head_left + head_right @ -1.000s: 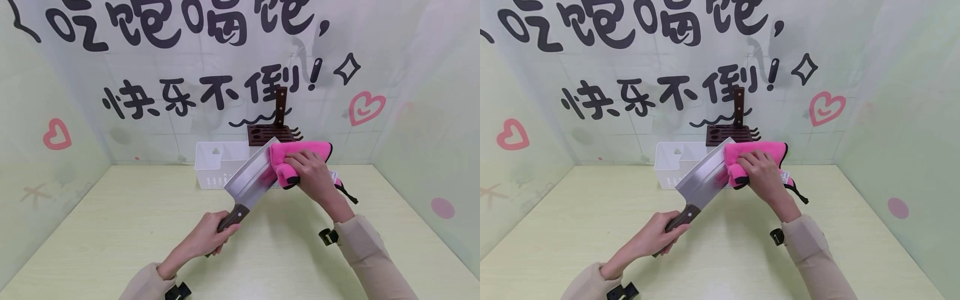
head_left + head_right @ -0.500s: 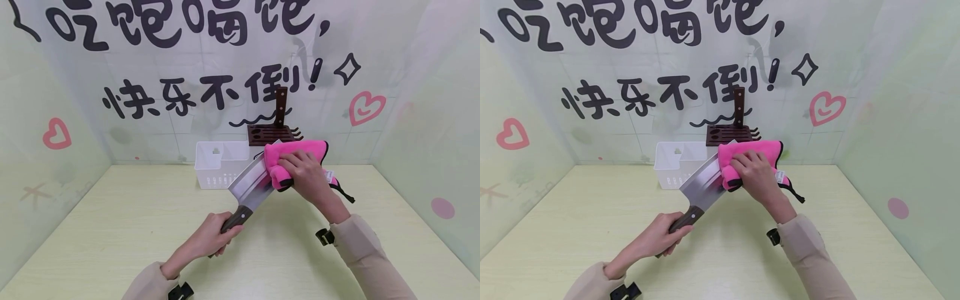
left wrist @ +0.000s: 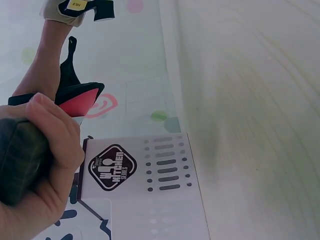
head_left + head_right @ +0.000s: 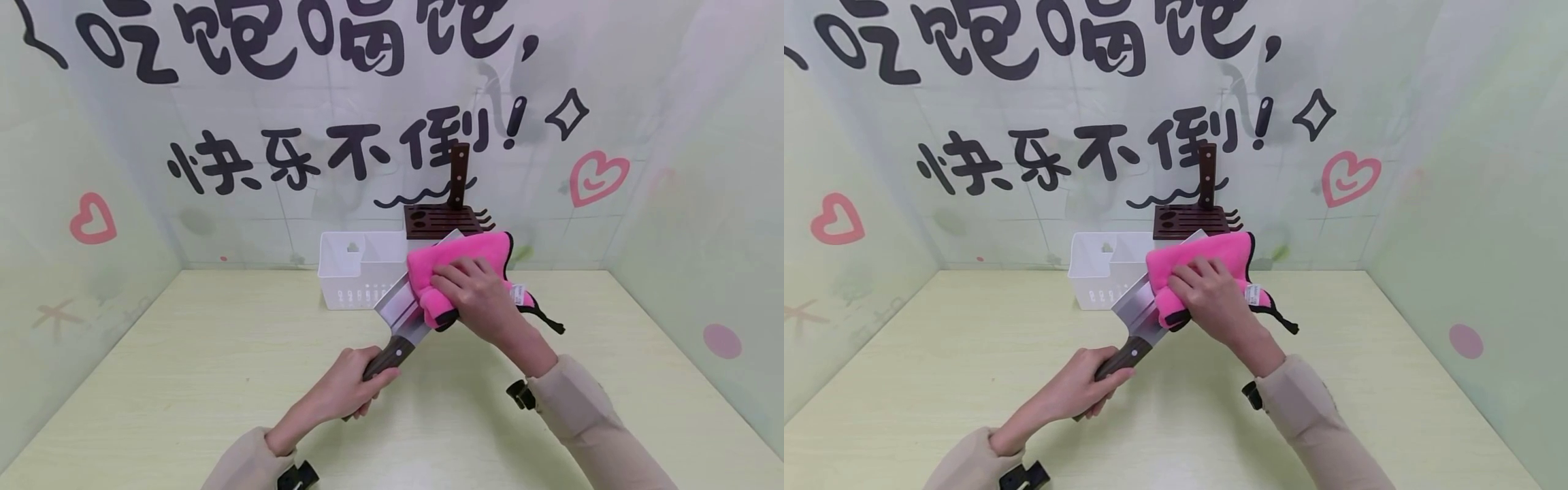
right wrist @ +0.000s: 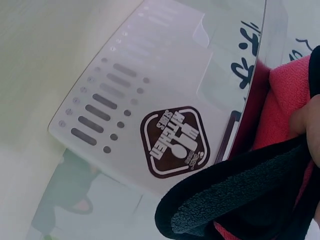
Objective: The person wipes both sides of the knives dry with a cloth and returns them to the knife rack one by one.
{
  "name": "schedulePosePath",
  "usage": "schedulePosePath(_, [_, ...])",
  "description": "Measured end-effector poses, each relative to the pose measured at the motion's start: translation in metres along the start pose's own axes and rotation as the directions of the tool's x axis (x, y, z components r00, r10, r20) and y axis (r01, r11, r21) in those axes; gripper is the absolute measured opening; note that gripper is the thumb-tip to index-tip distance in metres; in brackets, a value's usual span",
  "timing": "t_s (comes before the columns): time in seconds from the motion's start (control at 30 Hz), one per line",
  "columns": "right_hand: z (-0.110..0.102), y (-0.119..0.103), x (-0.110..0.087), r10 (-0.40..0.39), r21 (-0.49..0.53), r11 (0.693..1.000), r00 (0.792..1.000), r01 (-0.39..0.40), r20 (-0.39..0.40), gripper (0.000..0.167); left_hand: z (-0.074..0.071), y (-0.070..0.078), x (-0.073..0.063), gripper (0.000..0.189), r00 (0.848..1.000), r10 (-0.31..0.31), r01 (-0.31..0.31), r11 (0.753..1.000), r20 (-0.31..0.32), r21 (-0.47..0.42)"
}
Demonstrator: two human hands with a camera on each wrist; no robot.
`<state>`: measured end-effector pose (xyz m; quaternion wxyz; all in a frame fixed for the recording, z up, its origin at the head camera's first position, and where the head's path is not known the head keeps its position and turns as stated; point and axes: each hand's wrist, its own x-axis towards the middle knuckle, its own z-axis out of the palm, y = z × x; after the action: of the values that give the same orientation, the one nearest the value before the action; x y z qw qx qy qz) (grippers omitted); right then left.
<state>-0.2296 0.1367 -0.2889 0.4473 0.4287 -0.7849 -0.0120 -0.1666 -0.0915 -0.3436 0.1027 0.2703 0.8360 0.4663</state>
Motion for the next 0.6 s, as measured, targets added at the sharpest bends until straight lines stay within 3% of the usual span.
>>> schedulePosePath(0.17, [0.000, -0.011, 0.004, -0.057, -0.030, 0.998, 0.998, 0.058, 0.039, 0.028, 0.001, 0.000, 0.001, 0.028, 1.000, -0.009, 0.009, 1.000, -0.002, 0.004])
schedulePosePath(0.6, [-0.003, -0.030, 0.014, -0.191, -0.041, 0.981, 0.981, 0.192, 0.025, 0.028, 0.001, 0.000, 0.004, 0.030, 1.000, 0.008, -0.008, 1.000, -0.002, 0.012])
